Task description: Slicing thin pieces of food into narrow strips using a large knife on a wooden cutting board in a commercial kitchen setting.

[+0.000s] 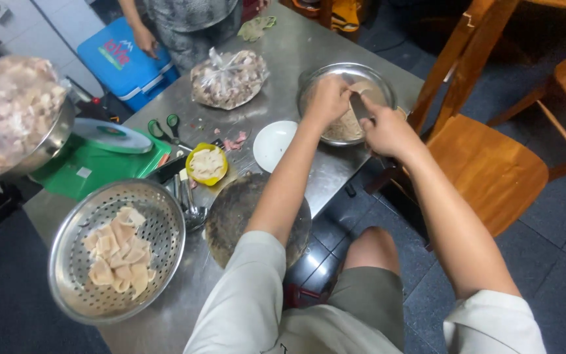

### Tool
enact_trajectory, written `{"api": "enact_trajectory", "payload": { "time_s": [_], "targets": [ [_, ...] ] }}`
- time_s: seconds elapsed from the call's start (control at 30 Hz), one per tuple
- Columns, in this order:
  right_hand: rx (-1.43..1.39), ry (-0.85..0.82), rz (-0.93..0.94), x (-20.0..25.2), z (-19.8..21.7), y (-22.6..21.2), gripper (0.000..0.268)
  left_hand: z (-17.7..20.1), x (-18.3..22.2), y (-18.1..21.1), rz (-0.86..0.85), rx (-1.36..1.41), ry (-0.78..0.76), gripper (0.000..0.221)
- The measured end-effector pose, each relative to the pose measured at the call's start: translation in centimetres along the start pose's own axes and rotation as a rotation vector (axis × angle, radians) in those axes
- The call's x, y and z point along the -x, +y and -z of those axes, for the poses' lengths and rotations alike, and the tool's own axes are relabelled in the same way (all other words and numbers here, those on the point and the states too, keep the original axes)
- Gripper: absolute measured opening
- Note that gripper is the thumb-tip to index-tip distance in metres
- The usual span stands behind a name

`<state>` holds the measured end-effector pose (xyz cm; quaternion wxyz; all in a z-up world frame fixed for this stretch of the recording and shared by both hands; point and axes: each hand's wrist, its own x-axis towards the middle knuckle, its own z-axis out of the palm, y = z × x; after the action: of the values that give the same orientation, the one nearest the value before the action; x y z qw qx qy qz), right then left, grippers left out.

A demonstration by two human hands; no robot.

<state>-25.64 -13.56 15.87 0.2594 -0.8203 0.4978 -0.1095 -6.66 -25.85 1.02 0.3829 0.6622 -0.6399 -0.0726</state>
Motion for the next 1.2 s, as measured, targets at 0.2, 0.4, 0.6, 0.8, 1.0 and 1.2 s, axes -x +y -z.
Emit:
{"api": "enact_trajectory", "payload": {
  "time_s": [0.2, 0.4, 0.6, 0.8, 1.0, 1.2],
  "targets": [
    [0.070, -0.028, 0.018, -3.0, -3.1, 3.5, 0.055, -3.0, 1.0, -1.6, 0.094, -0.037, -0.126, 0.009],
    [0.010, 0.014, 0.033, -2.0, -0.4, 4.6, 0.055, 0.0, 1.1, -3.1, 0.194, -0.116, -0.158, 0.017],
    [-0.245, 0.078, -0.026, 0.3, 1.9, 9.8, 0.054, -7.1, -1.6, -3.2, 0.160, -0.230, -0.478, 0.013],
    [-0.278, 0.098, -0.137, 6.8, 1.2, 11.8, 0.059, -16.9, -4.4, -4.1, 0.119, -0.469, -0.626, 0.007],
    [-0.488, 0.076, -0.256, 11.2, -1.6, 15.8, 0.070, -15.2, -3.7, -0.4, 0.075, -0.563, -0.836, 0.034],
    [-0.865, 0.106, -0.130, 15.9, -7.7, 18.7, 0.067, -12.9, -2.4, 1.0, -0.066, -0.459, -0.675, 0.019]
  ]
}}
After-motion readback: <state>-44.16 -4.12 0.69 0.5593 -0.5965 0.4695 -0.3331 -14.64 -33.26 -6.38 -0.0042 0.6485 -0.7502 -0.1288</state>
